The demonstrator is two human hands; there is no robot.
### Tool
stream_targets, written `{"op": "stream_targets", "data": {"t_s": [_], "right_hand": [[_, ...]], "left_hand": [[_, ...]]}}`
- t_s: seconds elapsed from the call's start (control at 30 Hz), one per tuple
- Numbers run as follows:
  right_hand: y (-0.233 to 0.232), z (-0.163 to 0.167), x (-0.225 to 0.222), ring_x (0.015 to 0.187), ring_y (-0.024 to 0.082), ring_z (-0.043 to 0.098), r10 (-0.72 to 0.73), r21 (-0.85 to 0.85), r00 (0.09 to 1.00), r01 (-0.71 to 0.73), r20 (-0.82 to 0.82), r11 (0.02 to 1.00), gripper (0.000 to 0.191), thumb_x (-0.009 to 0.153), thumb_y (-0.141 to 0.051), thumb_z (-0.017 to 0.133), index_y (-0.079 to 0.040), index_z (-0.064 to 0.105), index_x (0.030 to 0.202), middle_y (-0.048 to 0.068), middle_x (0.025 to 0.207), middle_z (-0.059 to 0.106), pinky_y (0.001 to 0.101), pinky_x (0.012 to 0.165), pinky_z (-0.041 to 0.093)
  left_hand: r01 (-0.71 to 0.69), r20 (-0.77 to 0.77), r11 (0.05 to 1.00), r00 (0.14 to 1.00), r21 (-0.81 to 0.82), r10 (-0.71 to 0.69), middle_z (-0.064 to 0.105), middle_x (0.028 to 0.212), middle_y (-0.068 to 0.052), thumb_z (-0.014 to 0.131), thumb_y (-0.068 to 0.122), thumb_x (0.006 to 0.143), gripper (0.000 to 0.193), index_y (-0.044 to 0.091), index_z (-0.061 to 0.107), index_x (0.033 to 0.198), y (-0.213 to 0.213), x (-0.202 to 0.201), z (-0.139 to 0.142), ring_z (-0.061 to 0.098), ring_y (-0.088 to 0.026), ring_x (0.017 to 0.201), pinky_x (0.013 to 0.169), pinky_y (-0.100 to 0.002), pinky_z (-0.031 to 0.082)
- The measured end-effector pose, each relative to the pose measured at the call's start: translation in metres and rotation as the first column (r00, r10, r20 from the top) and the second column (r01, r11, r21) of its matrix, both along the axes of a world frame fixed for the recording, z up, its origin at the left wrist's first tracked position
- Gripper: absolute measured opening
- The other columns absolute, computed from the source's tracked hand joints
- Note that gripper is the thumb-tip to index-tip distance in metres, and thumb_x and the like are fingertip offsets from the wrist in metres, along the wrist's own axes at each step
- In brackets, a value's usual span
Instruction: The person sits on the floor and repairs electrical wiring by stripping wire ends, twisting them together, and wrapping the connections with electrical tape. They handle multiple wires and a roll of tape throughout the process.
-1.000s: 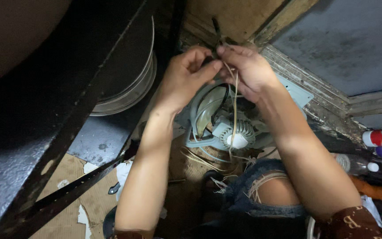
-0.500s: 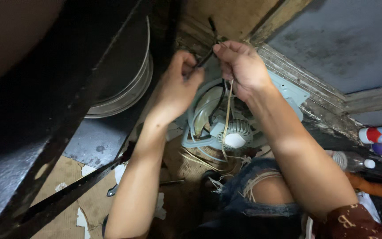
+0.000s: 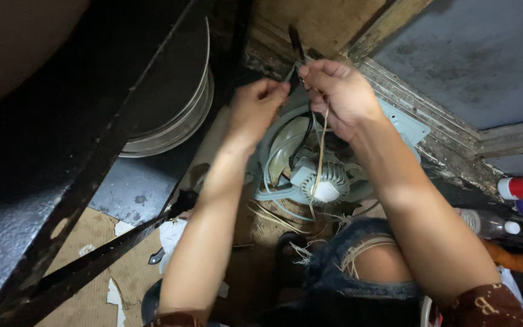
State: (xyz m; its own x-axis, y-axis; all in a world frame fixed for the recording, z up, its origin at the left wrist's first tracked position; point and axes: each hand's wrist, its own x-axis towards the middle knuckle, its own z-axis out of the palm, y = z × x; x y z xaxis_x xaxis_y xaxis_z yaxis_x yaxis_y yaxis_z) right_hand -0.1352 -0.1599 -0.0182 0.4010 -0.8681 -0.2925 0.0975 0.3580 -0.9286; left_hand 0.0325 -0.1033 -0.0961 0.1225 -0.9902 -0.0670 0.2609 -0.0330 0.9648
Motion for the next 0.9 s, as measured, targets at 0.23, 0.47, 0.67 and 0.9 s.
{"op": "stream_targets", "data": {"t_s": [0.23,0.47,0.67,0.9], "right_hand": [[0.006,0.011,-0.001,0.078,0.016,0.071,-0.002,0.0,0.991,0.002,-0.132,1.0,0.013,0.097,-0.004,0.067,-0.003,0.061,0.108,0.007,0.098,0.069,0.0275,0.067,0.06],[0.016,0.017,0.002,0.083,0.02,0.073,-0.036,0.023,0.991,0.039,-0.126,0.999,0.024,0.094,-0.006,0.068,-0.003,0.063,0.118,0.009,0.1,0.07,0.0347,0.077,0.066],[0.013,0.013,0.0,0.083,0.019,0.072,-0.004,-0.034,0.993,0.0,-0.121,0.999,0.014,0.1,-0.009,0.068,0.002,0.064,0.107,0.009,0.095,0.068,0.0351,0.078,0.066],[0.015,0.013,0.001,0.084,0.02,0.073,-0.05,-0.183,0.976,0.01,-0.213,0.983,0.013,0.102,-0.01,0.067,0.003,0.069,0.101,0.01,0.092,0.071,0.0343,0.079,0.066]], "left_hand": [[-0.226,0.135,0.947,0.956,-0.228,0.26,0.075,0.084,-0.005,0.07,0.017,0.094,0.016,0.002,0.074,0.098,-0.015,-0.03,-0.013,0.065,-0.011,0.08,0.073,-0.028,0.053],[-0.263,0.006,0.913,0.96,-0.313,0.279,0.068,0.095,-0.004,0.073,0.008,0.083,0.025,0.002,0.066,0.106,-0.018,-0.026,-0.007,0.066,-0.012,0.087,0.075,-0.027,0.055],[-0.219,0.189,0.962,0.95,-0.166,0.249,0.069,0.08,-0.003,0.078,0.012,0.088,0.017,0.003,0.071,0.1,-0.015,-0.025,0.005,0.059,-0.01,0.074,0.065,-0.025,0.048],[-0.06,-0.219,0.983,0.975,-0.174,0.021,0.073,0.091,0.0,0.066,0.013,0.1,0.013,0.002,0.073,0.102,-0.008,-0.02,0.017,0.064,-0.006,0.084,0.076,-0.022,0.052]]}}
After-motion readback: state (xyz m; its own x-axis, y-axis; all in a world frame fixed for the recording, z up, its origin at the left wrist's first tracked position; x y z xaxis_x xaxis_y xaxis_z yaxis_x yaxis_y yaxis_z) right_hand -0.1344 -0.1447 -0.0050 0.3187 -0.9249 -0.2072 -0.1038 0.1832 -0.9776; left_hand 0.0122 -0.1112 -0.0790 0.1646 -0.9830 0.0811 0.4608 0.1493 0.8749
